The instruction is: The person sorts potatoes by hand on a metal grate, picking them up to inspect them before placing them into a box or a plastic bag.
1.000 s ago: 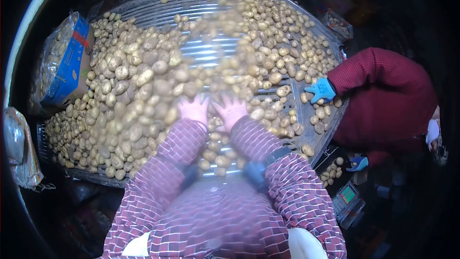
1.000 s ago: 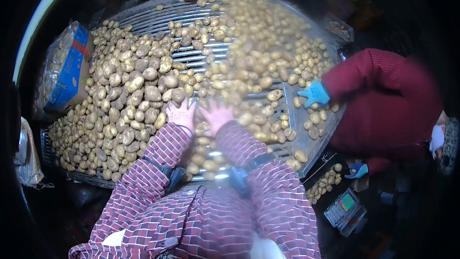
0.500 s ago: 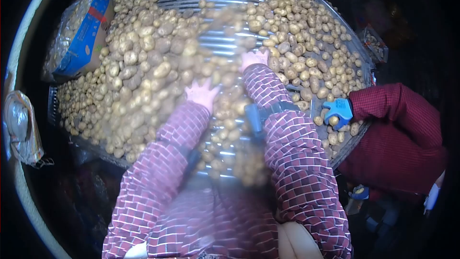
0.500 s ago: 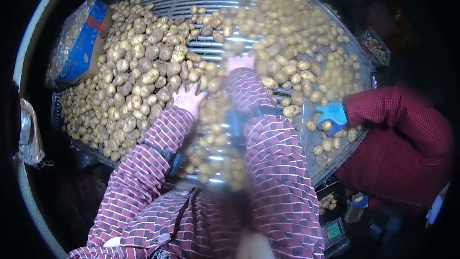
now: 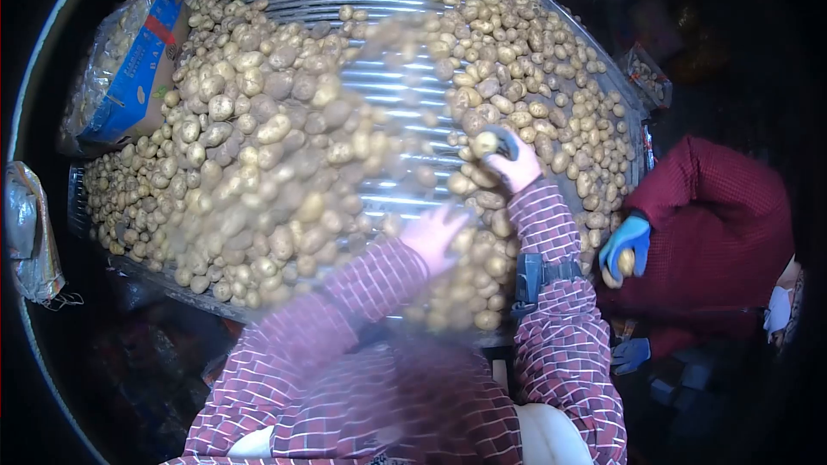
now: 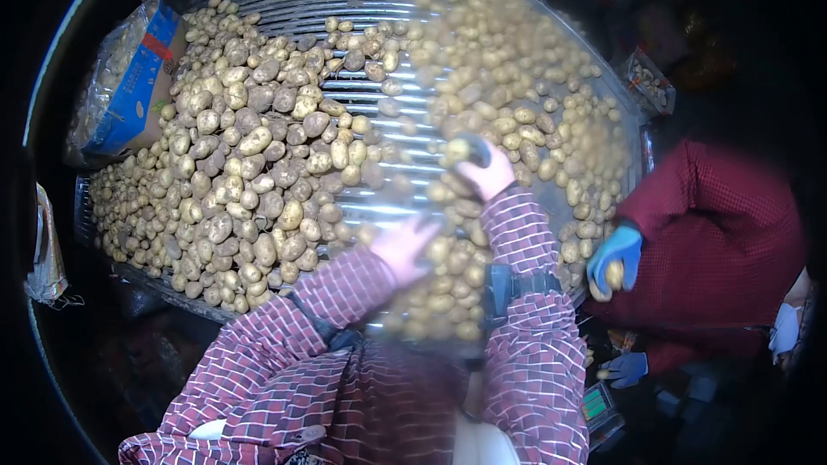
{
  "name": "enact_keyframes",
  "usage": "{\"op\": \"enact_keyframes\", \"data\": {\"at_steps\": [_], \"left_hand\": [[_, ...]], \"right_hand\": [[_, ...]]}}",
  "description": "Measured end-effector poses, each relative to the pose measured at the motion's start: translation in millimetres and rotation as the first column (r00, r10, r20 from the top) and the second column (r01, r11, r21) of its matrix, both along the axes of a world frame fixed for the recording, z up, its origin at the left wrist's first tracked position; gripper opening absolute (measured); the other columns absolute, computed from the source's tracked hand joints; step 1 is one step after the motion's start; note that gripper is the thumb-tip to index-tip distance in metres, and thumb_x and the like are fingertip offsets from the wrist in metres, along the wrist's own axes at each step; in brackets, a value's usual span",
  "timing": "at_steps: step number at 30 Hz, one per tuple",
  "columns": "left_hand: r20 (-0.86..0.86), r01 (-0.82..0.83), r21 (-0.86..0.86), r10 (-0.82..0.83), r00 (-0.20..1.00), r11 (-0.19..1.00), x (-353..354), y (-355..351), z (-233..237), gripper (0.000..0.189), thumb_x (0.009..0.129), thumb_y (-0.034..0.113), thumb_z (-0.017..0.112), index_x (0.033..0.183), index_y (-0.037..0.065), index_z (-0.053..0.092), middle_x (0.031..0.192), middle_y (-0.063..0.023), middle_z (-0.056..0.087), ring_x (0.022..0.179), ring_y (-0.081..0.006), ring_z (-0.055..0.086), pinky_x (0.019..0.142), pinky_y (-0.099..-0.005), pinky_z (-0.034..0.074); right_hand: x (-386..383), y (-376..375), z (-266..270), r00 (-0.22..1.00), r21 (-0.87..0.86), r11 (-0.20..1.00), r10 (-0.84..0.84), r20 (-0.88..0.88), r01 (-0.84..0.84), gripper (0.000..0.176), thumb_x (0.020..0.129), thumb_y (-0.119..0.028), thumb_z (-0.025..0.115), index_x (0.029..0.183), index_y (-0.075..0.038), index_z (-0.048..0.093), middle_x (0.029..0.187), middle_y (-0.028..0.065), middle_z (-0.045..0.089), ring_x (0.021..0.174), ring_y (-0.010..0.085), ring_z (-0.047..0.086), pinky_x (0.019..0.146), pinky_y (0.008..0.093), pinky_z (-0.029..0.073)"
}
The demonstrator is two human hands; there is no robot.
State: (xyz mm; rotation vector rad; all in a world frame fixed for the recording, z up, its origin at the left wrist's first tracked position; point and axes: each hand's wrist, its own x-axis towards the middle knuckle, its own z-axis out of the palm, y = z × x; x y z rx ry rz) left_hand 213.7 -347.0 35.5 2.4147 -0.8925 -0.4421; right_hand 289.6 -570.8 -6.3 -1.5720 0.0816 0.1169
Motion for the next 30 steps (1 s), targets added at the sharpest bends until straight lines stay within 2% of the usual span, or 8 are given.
{"op": "enact_keyframes", "data": {"at_steps": [3, 6, 7, 10, 16, 20, 23, 30], "left_hand": [[0.432, -0.136, -0.040, 0.140, 0.891, 0.990, 72, 30, -13, 0.045, 0.067, 0.020, 0.069, 0.109, 0.006, 0.058, 0.102, -0.0196, 0.055, 0.081, -0.0354, 0.059, 0.071, -0.0465, 0.051], [0.418, -0.531, 0.295, 0.392, 0.819, 0.795, 140, 72, 25, 0.065, 0.074, 0.035, 0.072, 0.131, 0.011, 0.050, 0.138, -0.0230, 0.041, 0.131, -0.0396, 0.037, 0.106, -0.0553, 0.031], [0.408, -0.486, 0.304, 0.350, 0.844, 0.819, 154, 97, 7, 0.069, 0.075, 0.038, 0.072, 0.135, 0.013, 0.048, 0.144, -0.0209, 0.035, 0.137, -0.0391, 0.029, 0.110, -0.0569, 0.024], [0.453, -0.449, 0.294, 0.291, 0.843, 0.844, 168, 116, -26, 0.073, 0.074, 0.043, 0.074, 0.136, 0.016, 0.047, 0.149, -0.0167, 0.031, 0.141, -0.0390, 0.023, 0.113, -0.0590, 0.018], [0.368, -0.424, 0.313, 0.304, 0.879, 0.850, 163, 111, -19, 0.058, 0.074, 0.041, 0.073, 0.126, 0.020, 0.058, 0.146, -0.0185, 0.033, 0.140, -0.0423, 0.023, 0.112, -0.0596, 0.019], [0.300, -0.350, 0.296, 0.261, 0.918, 0.889, 114, 101, -18, 0.047, 0.070, 0.045, 0.073, 0.111, 0.024, 0.065, 0.145, -0.0191, 0.033, 0.135, -0.0481, 0.026, 0.109, -0.0627, 0.024], [0.248, -0.188, 0.404, 0.090, 0.965, 0.895, 74, 81, -8, 0.046, 0.068, 0.040, 0.073, 0.109, 0.020, 0.064, 0.142, -0.0149, 0.039, 0.131, -0.0502, 0.031, 0.100, -0.0645, 0.033], [0.136, 0.213, -0.050, -0.205, 0.969, 0.976, -23, 14, -16, 0.043, 0.069, 0.029, 0.070, 0.108, 0.013, 0.063, 0.118, -0.0142, 0.055, 0.117, -0.0377, 0.048, 0.091, -0.0542, 0.042]], "right_hand": [[6, -1, 23, 0.966, 0.563, 0.795, -0.107, -0.235, 0.225, 0.036, 0.085, -0.016, 0.062, 0.119, -0.003, 0.056, 0.108, 0.0097, 0.062, 0.099, 0.0239, 0.063, 0.090, 0.0362, 0.053], [54, 21, 5, 0.924, 0.117, 0.974, -0.144, -0.354, 0.196, 0.041, 0.084, -0.025, 0.066, 0.117, -0.001, 0.059, 0.112, 0.0134, 0.063, 0.099, 0.0215, 0.064, 0.088, 0.0333, 0.053], [72, 41, -8, 0.980, -0.153, 0.980, -0.152, -0.131, 0.131, 0.038, 0.083, -0.023, 0.065, 0.115, -0.003, 0.060, 0.102, 0.0146, 0.065, 0.099, 0.0247, 0.064, 0.087, 0.0347, 0.053], [129, 100, -30, 0.974, -0.716, 0.694, 0.099, 0.203, 0.079, 0.035, 0.083, -0.022, 0.062, 0.115, -0.009, 0.063, 0.105, 0.0181, 0.065, 0.105, 0.0314, 0.062, 0.092, 0.0401, 0.051], [155, 143, -30, 0.930, -0.941, 0.182, 0.288, -0.227, -0.286, 0.033, 0.086, -0.020, 0.056, 0.119, -0.016, 0.063, 0.120, 0.0173, 0.059, 0.108, 0.0318, 0.062, 0.090, 0.0449, 0.052], [137, 83, -37, 0.998, -0.584, 0.810, 0.065, 0.005, -0.050, 0.029, 0.085, -0.014, 0.062, 0.113, -0.006, 0.060, 0.105, 0.0148, 0.064, 0.093, 0.0261, 0.066, 0.084, 0.0376, 0.055], [124, 32, -59, 0.984, 0.167, 0.986, 0.056, -0.172, -0.027, 0.038, 0.076, -0.013, 0.072, 0.112, -0.003, 0.064, 0.097, 0.0082, 0.068, 0.093, 0.0176, 0.063, 0.085, 0.0303, 0.050], [93, 79, -11, 0.989, -0.701, 0.713, 0.114, 0.091, -0.018, 0.038, 0.078, -0.018, 0.063, 0.114, -0.005, 0.063, 0.102, 0.0151, 0.069, 0.096, 0.0314, 0.066, 0.088, 0.0371, 0.052]]}}
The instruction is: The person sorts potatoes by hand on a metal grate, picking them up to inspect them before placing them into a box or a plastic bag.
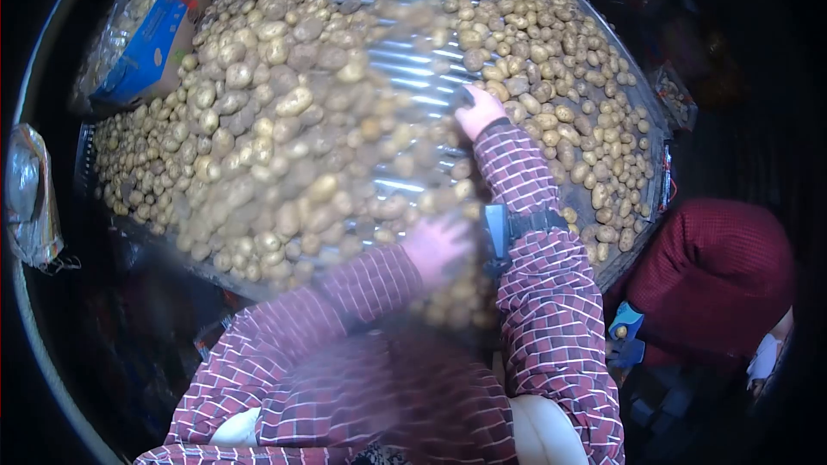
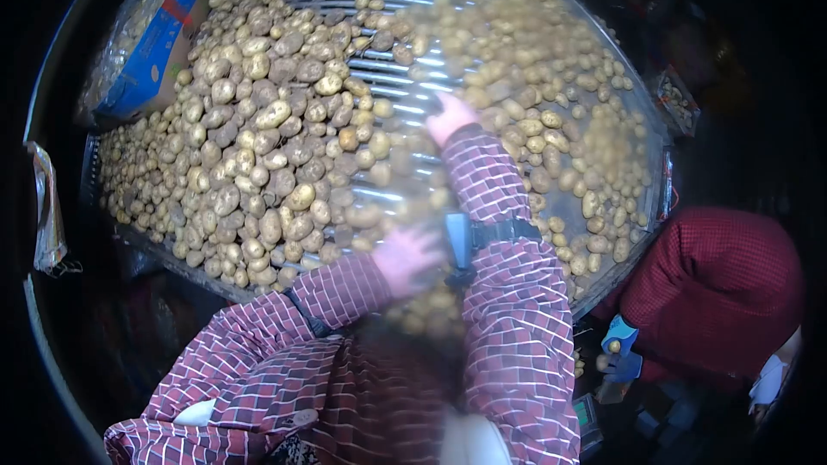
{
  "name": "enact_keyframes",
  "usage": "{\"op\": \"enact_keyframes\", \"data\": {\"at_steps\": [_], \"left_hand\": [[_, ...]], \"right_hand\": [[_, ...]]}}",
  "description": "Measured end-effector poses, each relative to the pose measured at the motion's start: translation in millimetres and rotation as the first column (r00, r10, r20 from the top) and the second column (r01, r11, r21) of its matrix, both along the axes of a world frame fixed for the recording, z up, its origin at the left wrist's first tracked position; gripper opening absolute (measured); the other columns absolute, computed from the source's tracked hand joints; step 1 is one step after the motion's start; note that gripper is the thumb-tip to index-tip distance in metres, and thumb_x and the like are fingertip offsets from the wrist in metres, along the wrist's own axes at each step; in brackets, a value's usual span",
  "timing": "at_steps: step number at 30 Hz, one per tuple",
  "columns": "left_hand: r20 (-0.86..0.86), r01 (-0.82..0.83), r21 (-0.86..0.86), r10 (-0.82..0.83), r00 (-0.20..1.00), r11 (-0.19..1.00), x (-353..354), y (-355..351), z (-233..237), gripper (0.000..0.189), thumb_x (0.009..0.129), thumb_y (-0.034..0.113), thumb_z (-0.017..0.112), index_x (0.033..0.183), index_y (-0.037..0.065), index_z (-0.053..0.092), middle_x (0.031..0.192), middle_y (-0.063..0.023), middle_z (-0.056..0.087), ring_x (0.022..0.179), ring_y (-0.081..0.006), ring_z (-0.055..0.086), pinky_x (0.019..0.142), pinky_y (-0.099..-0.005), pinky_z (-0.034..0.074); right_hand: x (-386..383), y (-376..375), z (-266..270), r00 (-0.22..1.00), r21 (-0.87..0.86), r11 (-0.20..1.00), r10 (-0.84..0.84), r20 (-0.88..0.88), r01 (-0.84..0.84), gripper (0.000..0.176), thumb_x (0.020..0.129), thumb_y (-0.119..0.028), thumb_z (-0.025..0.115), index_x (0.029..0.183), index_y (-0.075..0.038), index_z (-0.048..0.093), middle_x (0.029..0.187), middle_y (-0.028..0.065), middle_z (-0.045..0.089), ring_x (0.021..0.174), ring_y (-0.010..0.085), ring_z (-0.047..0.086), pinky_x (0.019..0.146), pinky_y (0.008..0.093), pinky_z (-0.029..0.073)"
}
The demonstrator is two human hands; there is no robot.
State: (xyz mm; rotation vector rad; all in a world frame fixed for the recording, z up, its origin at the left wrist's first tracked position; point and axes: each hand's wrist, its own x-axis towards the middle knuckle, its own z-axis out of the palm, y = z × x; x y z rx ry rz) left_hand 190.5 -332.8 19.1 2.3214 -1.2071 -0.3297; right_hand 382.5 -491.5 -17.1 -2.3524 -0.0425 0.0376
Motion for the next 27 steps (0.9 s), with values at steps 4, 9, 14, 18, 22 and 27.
{"op": "enact_keyframes", "data": {"at_steps": [4, 9, 14, 18, 22, 27], "left_hand": [[-0.052, 0.003, -0.017, -0.004, 0.999, 1.000, -10, 3, 4, 0.027, 0.068, 0.017, 0.066, 0.094, 0.009, 0.063, 0.093, -0.0131, 0.061, 0.092, -0.0304, 0.059, 0.077, -0.0460, 0.049], [0.368, -0.575, 0.005, 0.533, 0.762, 0.818, 80, 77, -14, 0.020, 0.071, 0.005, 0.060, 0.091, 0.006, 0.062, 0.080, -0.0127, 0.059, 0.072, -0.0292, 0.061, 0.066, -0.0407, 0.049], [0.361, -0.506, 0.458, 0.368, 0.857, 0.731, 110, 97, -34, 0.015, 0.084, 0.011, 0.051, 0.092, 0.012, 0.063, 0.098, -0.0092, 0.063, 0.094, -0.0243, 0.063, 0.077, -0.0413, 0.048], [0.292, -0.464, 0.521, 0.361, 0.886, 0.716, 105, 85, -30, 0.018, 0.084, 0.012, 0.053, 0.099, 0.013, 0.063, 0.100, -0.0108, 0.062, 0.095, -0.0261, 0.062, 0.082, -0.0406, 0.049], [0.220, -0.489, 0.423, 0.437, 0.872, 0.763, 35, 79, -18, 0.024, 0.082, 0.011, 0.053, 0.105, 0.012, 0.061, 0.106, -0.0104, 0.060, 0.098, -0.0280, 0.059, 0.081, -0.0417, 0.049], [0.094, -0.452, 0.163, 0.442, 0.892, 0.877, -21, 114, -11, 0.036, 0.078, 0.005, 0.059, 0.114, 0.007, 0.058, 0.117, -0.0147, 0.058, 0.106, -0.0324, 0.056, 0.092, -0.0432, 0.047]], "right_hand": [[1, 51, 21, 0.924, -0.420, 0.866, 0.111, -0.367, -0.271, 0.040, 0.082, -0.029, 0.062, 0.119, -0.014, 0.064, 0.129, 0.0160, 0.056, 0.121, 0.0321, 0.052, 0.102, 0.0425, 0.043], [-8, 60, 19, 0.902, -0.529, 0.753, 0.200, -0.384, -0.392, 0.031, 0.088, -0.019, 0.054, 0.116, -0.013, 0.066, 0.123, 0.0151, 0.057, 0.119, 0.0338, 0.052, 0.098, 0.0456, 0.046], [-45, 38, 2, 0.909, -0.684, 0.598, 0.279, -0.311, -0.418, 0.027, 0.089, -0.012, 0.051, 0.106, -0.004, 0.069, 0.118, 0.0103, 0.060, 0.111, 0.0294, 0.055, 0.089, 0.0419, 0.049], [-85, 11, 9, 0.915, -0.581, 0.723, 0.185, -0.358, -0.373, 0.028, 0.085, -0.016, 0.057, 0.111, -0.012, 0.068, 0.119, 0.0123, 0.056, 0.116, 0.0317, 0.052, 0.095, 0.0431, 0.047], [-118, -33, 5, 0.969, -0.268, 0.952, 0.088, -0.230, -0.150, 0.034, 0.079, -0.014, 0.063, 0.112, -0.017, 0.067, 0.116, 0.0166, 0.058, 0.114, 0.0318, 0.055, 0.098, 0.0390, 0.045], [-123, -24, 1, 0.984, -0.193, 0.970, 0.124, -0.128, -0.147, 0.027, 0.080, -0.015, 0.062, 0.107, -0.015, 0.068, 0.106, 0.0103, 0.063, 0.104, 0.0302, 0.060, 0.092, 0.0383, 0.048]]}}
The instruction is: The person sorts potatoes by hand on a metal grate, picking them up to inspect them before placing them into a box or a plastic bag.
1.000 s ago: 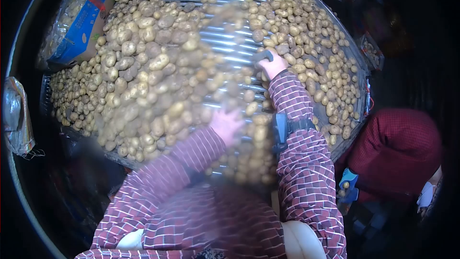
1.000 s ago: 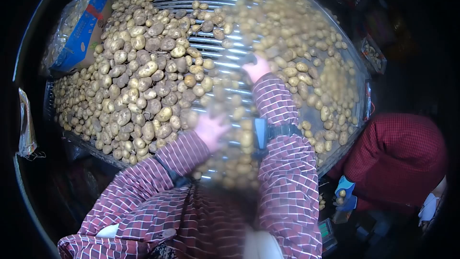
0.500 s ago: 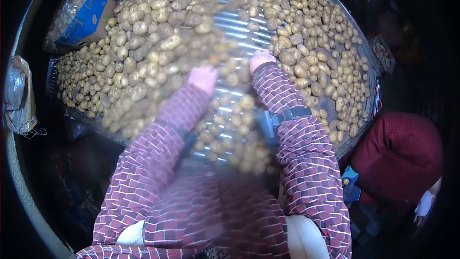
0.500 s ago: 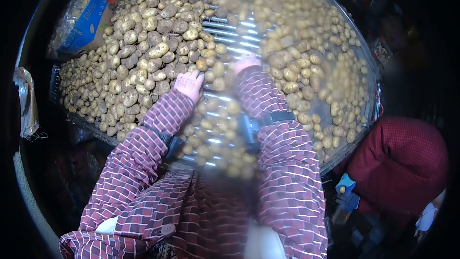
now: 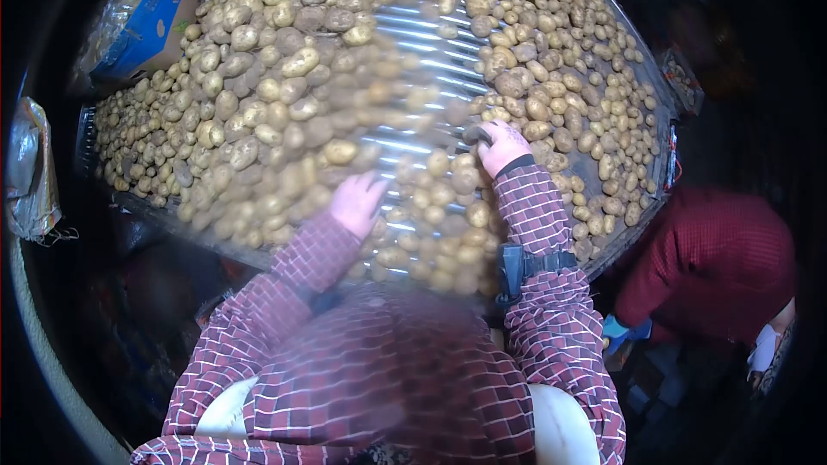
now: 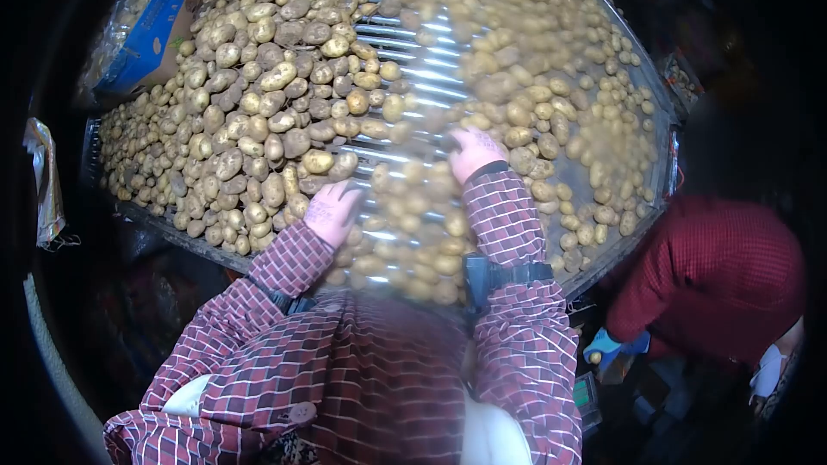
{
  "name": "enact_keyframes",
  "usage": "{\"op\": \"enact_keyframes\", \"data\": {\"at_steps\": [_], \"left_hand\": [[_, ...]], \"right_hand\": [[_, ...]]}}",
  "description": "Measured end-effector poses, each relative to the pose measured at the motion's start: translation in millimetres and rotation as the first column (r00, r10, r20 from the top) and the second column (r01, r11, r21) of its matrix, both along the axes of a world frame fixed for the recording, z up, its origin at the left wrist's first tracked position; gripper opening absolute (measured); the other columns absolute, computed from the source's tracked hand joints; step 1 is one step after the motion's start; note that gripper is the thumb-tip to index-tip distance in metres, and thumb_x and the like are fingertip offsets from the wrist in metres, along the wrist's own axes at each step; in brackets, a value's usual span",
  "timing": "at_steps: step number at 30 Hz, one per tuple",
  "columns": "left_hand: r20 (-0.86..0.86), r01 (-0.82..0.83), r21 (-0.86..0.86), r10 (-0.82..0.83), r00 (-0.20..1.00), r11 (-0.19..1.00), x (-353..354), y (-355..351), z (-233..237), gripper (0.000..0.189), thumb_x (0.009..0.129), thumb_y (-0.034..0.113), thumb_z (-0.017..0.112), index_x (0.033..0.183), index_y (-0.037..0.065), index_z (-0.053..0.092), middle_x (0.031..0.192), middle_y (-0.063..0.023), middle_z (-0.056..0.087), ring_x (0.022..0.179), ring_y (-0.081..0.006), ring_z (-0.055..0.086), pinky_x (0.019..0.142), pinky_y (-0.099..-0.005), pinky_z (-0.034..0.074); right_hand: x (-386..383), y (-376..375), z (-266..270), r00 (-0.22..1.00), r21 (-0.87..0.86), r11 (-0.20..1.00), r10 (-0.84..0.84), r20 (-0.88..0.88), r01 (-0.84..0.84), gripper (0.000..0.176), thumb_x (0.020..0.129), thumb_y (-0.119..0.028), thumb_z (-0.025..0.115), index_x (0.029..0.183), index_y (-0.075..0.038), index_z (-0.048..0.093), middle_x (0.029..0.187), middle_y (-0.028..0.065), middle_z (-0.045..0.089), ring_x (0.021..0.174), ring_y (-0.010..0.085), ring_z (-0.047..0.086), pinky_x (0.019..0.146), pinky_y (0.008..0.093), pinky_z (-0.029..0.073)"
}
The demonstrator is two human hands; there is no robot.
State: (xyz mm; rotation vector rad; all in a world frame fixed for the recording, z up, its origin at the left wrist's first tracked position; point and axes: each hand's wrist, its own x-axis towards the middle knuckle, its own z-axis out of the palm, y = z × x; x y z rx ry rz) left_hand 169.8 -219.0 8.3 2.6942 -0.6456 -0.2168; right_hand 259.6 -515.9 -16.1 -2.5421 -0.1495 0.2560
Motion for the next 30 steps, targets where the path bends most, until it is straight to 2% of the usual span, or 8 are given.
{"op": "enact_keyframes", "data": {"at_steps": [4, 8, 11, 14, 17, 22, 27, 30], "left_hand": [[-0.110, -0.092, -0.200, 0.071, 0.991, 0.976, -13, 29, 34, 0.034, 0.073, 0.002, 0.062, 0.108, 0.005, 0.060, 0.114, -0.0147, 0.058, 0.109, -0.0331, 0.055, 0.097, -0.0410, 0.043], [-0.165, -0.396, -0.507, 0.364, 0.916, 0.766, -40, 54, 42, 0.034, 0.069, -0.002, 0.057, 0.102, 0.001, 0.060, 0.106, -0.0143, 0.059, 0.103, -0.0272, 0.058, 0.096, -0.0347, 0.044], [-0.358, -0.608, -0.547, 0.495, 0.791, 0.575, -52, 68, 46, 0.030, 0.071, -0.003, 0.059, 0.101, -0.002, 0.060, 0.101, -0.0112, 0.060, 0.099, -0.0215, 0.058, 0.093, -0.0322, 0.045], [-0.417, -0.721, -0.419, 0.588, 0.693, 0.552, -59, 79, 38, 0.031, 0.077, 0.004, 0.065, 0.107, -0.002, 0.060, 0.104, -0.0122, 0.063, 0.098, -0.0214, 0.061, 0.089, -0.0322, 0.048], [-0.360, -0.741, -0.454, 0.659, 0.660, 0.495, -56, 75, 39, 0.029, 0.080, 0.005, 0.066, 0.108, -0.002, 0.062, 0.100, -0.0114, 0.066, 0.098, -0.0204, 0.062, 0.089, -0.0324, 0.048], [-0.074, -0.545, -0.340, 0.556, 0.828, 0.767, -55, 74, 50, 0.039, 0.073, 0.002, 0.064, 0.112, 0.003, 0.063, 0.108, -0.0165, 0.063, 0.103, -0.0328, 0.062, 0.090, -0.0379, 0.050], [-0.131, -0.175, -0.103, 0.161, 0.978, 0.979, -67, 54, 40, 0.043, 0.073, 0.003, 0.062, 0.115, 0.008, 0.061, 0.119, -0.0155, 0.058, 0.108, -0.0335, 0.057, 0.093, -0.0412, 0.048], [-0.195, 0.057, -0.100, -0.076, 0.978, 0.993, -76, 40, 26, 0.033, 0.074, 0.005, 0.062, 0.106, 0.009, 0.064, 0.108, -0.0110, 0.060, 0.101, -0.0307, 0.057, 0.087, -0.0415, 0.049]], "right_hand": [[30, 59, 39, 0.993, 0.050, 0.993, 0.111, -0.050, -0.108, 0.032, 0.083, -0.024, 0.062, 0.113, -0.015, 0.066, 0.118, 0.0135, 0.060, 0.112, 0.0316, 0.056, 0.098, 0.0410, 0.045], [59, 128, 42, 0.956, 0.015, 0.958, 0.288, -0.051, -0.288, 0.036, 0.082, -0.030, 0.062, 0.115, -0.015, 0.066, 0.119, 0.0134, 0.059, 0.115, 0.0307, 0.055, 0.099, 0.0419, 0.044], [65, 174, 38, 0.887, -0.068, 0.886, 0.452, -0.094, -0.459, 0.042, 0.081, -0.029, 0.065, 0.121, -0.016, 0.062, 0.124, 0.0125, 0.058, 0.116, 0.0303, 0.055, 0.099, 0.0403, 0.045], [53, 192, 45, 0.813, -0.199, 0.791, 0.541, -0.213, -0.578, 0.047, 0.079, -0.023, 0.068, 0.126, -0.022, 0.059, 0.123, 0.0128, 0.059, 0.112, 0.0299, 0.058, 0.097, 0.0402, 0.047], [24, 180, 15, 0.683, -0.071, 0.683, 0.709, -0.174, -0.727, 0.045, 0.082, -0.020, 0.064, 0.127, -0.023, 0.058, 0.121, 0.0124, 0.060, 0.111, 0.0293, 0.059, 0.096, 0.0421, 0.048], [-22, 138, 43, 0.750, -0.201, 0.723, 0.636, -0.182, -0.661, 0.046, 0.083, -0.019, 0.060, 0.129, -0.026, 0.056, 0.114, 0.0158, 0.061, 0.109, 0.0311, 0.059, 0.093, 0.0428, 0.049], [-31, 82, 66, 0.777, -0.318, 0.733, 0.444, -0.446, -0.601, 0.044, 0.085, -0.023, 0.061, 0.128, -0.028, 0.057, 0.112, 0.0165, 0.062, 0.105, 0.0340, 0.061, 0.091, 0.0446, 0.050], [-39, 85, 87, 0.865, -0.375, 0.791, 0.364, -0.344, -0.482, 0.039, 0.082, -0.026, 0.065, 0.121, -0.024, 0.061, 0.109, 0.0149, 0.062, 0.103, 0.0334, 0.062, 0.089, 0.0441, 0.050]]}}
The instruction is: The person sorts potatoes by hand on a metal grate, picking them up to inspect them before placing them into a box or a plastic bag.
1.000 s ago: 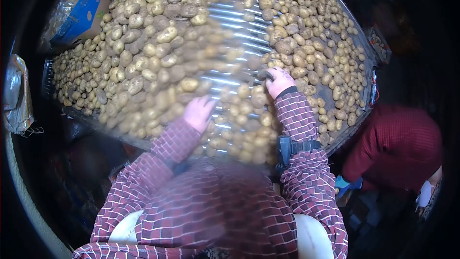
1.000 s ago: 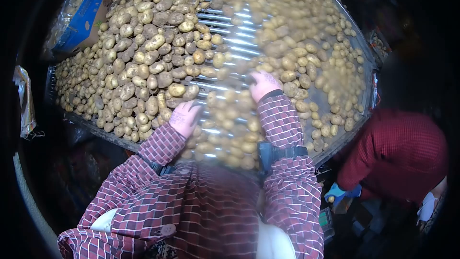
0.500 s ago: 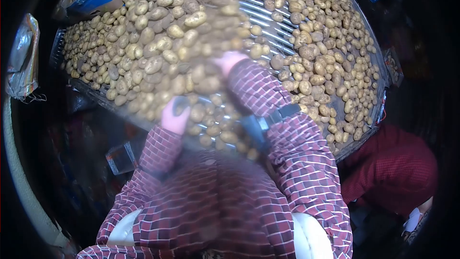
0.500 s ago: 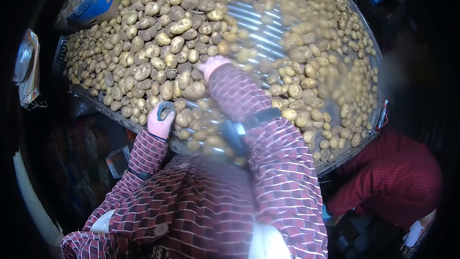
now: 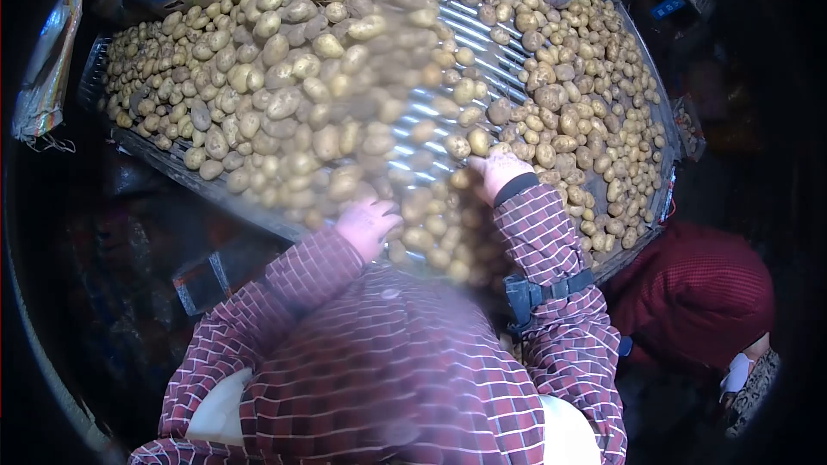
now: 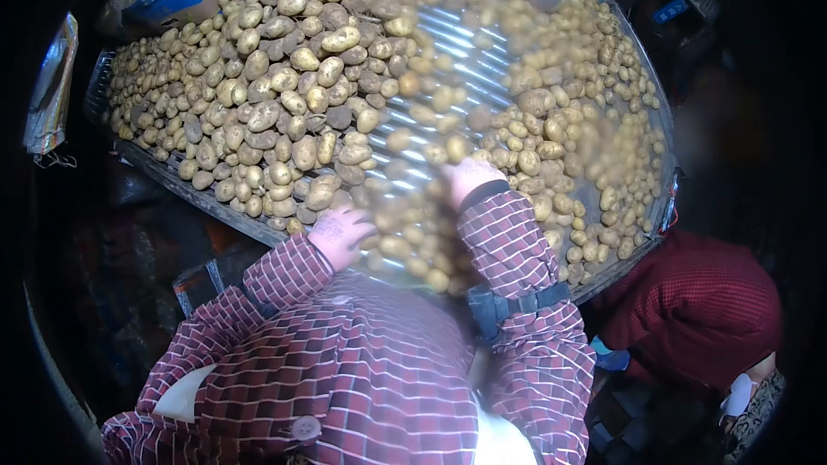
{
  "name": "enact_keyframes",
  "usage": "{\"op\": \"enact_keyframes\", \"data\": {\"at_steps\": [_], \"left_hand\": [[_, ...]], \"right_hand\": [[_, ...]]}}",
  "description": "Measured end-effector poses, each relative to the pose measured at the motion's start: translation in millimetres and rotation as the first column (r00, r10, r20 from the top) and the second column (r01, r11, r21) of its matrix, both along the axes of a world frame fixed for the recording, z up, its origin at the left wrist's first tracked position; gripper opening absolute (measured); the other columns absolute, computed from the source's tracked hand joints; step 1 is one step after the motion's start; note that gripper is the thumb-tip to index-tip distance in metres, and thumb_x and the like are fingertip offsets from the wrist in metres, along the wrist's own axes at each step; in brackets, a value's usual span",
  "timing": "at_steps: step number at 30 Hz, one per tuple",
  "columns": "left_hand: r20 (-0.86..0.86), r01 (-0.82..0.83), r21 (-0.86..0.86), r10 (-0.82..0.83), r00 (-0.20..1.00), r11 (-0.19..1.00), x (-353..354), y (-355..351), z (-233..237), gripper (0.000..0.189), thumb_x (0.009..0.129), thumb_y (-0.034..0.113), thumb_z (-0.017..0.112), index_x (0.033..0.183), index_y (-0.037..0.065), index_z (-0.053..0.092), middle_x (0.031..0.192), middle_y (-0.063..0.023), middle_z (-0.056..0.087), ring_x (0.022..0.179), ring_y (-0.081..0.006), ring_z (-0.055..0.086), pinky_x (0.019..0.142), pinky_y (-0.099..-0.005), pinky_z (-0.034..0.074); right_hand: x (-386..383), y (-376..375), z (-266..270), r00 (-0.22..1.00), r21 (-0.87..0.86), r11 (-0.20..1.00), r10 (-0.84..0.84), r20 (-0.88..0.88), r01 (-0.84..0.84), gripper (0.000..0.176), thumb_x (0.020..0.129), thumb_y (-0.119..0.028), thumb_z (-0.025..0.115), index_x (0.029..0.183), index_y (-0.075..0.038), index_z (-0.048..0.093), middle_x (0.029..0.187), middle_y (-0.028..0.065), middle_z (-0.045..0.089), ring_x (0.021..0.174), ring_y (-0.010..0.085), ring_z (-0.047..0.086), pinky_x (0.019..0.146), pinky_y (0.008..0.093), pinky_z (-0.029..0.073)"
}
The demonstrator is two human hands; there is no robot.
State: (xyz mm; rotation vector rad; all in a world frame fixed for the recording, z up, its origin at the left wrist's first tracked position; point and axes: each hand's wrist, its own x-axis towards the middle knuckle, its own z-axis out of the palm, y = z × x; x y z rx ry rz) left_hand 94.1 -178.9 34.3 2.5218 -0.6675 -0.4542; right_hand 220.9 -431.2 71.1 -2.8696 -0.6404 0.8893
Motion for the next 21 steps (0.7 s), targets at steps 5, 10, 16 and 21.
{"op": "enact_keyframes", "data": {"at_steps": [5, 10, 16, 21], "left_hand": [[0.199, -0.280, -0.025, 0.279, 0.939, 0.960, 41, 19, 9, 0.015, 0.075, 0.005, 0.063, 0.088, 0.012, 0.067, 0.088, -0.0078, 0.062, 0.087, -0.0283, 0.061, 0.077, -0.0382, 0.051], [-0.024, -0.039, 0.417, 0.054, 0.998, 0.908, 89, 20, 6, 0.023, 0.090, 0.016, 0.052, 0.107, 0.015, 0.066, 0.104, -0.0097, 0.065, 0.098, -0.0274, 0.064, 0.084, -0.0389, 0.052], [-0.128, 0.040, 0.628, 0.053, 0.990, 0.777, 100, 4, -31, 0.028, 0.094, 0.022, 0.049, 0.117, 0.014, 0.061, 0.115, -0.0137, 0.062, 0.107, -0.0282, 0.062, 0.088, -0.0432, 0.051], [0.070, -0.220, 0.083, 0.215, 0.974, 0.972, 86, 27, -12, 0.040, 0.087, 0.021, 0.063, 0.125, 0.012, 0.057, 0.117, -0.0131, 0.062, 0.105, -0.0283, 0.063, 0.089, -0.0419, 0.051]], "right_hand": [[-5, 63, -28, 0.990, 0.175, 0.984, -0.017, 0.142, -0.009, 0.025, 0.086, -0.027, 0.060, 0.105, -0.011, 0.067, 0.111, 0.0162, 0.062, 0.106, 0.0321, 0.061, 0.088, 0.0424, 0.051], [-2, 107, -58, 0.999, -0.140, 0.990, -0.031, 0.022, 0.034, 0.026, 0.087, -0.021, 0.060, 0.108, -0.008, 0.070, 0.113, 0.0169, 0.065, 0.111, 0.0321, 0.060, 0.094, 0.0399, 0.050], [-11, 44, -50, 0.857, 0.530, 0.701, -0.237, -0.458, 0.478, 0.039, 0.087, -0.020, 0.064, 0.123, -0.004, 0.060, 0.115, 0.0130, 0.065, 0.108, 0.0239, 0.061, 0.094, 0.0351, 0.048], [-63, 35, -35, 0.495, 0.447, -0.304, 0.098, -0.864, 0.841, 0.033, 0.095, -0.023, 0.058, 0.123, -0.006, 0.056, 0.105, 0.0049, 0.062, 0.090, 0.0154, 0.059, 0.070, 0.0291, 0.052]]}}
